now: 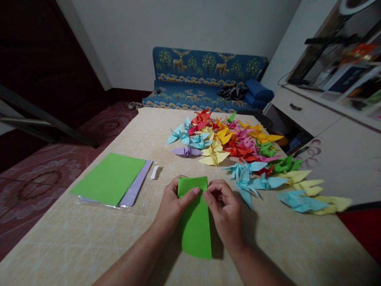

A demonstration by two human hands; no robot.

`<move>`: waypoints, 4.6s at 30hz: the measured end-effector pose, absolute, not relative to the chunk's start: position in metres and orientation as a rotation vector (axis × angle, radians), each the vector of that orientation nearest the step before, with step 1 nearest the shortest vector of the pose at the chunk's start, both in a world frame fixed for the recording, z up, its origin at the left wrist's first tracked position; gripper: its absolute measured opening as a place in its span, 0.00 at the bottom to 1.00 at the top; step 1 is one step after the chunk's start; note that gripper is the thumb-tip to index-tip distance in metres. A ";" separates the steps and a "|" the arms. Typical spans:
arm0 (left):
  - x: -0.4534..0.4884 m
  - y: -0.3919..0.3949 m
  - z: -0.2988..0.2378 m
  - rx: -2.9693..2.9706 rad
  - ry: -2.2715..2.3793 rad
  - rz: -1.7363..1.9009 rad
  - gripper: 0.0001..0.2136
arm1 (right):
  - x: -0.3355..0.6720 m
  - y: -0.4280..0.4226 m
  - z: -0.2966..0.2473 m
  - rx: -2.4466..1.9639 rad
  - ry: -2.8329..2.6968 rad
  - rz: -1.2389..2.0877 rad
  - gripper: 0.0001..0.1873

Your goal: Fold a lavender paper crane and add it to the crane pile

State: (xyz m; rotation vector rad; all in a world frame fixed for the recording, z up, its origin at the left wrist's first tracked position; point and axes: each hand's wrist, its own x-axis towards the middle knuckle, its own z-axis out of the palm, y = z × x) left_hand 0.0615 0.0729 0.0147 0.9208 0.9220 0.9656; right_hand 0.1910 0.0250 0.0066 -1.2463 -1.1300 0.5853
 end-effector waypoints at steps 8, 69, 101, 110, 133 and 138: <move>0.062 0.071 0.015 0.883 0.917 0.936 0.15 | 0.189 0.027 0.007 -1.229 -1.153 0.518 0.08; 0.059 0.072 0.012 0.770 0.906 0.951 0.16 | 0.188 0.024 0.014 -1.213 -0.841 0.787 0.14; 0.043 0.087 0.019 0.322 0.604 0.438 0.08 | 0.227 0.040 0.007 -1.132 -0.920 0.828 0.25; 0.042 0.088 0.021 0.489 0.650 0.386 0.14 | 0.233 0.037 -0.001 -1.264 -0.826 0.650 0.09; 0.041 0.094 0.014 1.218 0.992 1.342 0.03 | 0.226 0.033 -0.004 -1.361 -0.750 0.627 0.15; 0.041 0.095 0.013 1.177 1.066 1.381 0.04 | 0.225 0.032 -0.005 -1.368 -0.791 0.638 0.15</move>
